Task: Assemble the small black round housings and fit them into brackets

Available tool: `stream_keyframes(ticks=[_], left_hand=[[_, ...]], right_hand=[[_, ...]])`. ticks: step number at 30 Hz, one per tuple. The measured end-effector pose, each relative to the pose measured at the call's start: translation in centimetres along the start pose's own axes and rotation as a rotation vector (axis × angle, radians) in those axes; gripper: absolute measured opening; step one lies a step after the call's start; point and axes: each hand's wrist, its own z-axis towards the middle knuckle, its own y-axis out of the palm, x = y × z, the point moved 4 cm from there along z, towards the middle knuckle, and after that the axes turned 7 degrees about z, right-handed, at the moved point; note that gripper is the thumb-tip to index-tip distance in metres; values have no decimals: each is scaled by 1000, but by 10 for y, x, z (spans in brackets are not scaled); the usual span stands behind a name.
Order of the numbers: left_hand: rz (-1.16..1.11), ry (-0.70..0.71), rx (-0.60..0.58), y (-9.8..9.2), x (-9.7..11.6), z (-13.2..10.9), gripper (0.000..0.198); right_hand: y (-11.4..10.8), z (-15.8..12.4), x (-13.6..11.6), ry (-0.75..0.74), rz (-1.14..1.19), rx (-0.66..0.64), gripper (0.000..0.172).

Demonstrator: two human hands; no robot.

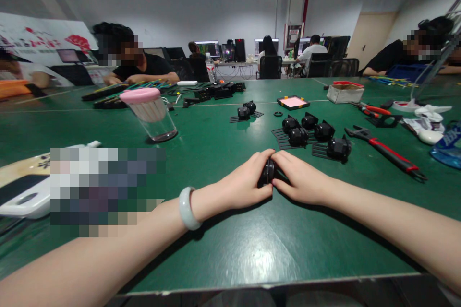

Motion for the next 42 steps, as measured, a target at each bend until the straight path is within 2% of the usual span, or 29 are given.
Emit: stream_keyframes(ticks=[42], left_hand=[[-6,1,-8,1,-1,0,64]], right_hand=[[-1,1,0,-12,8,-1,35]])
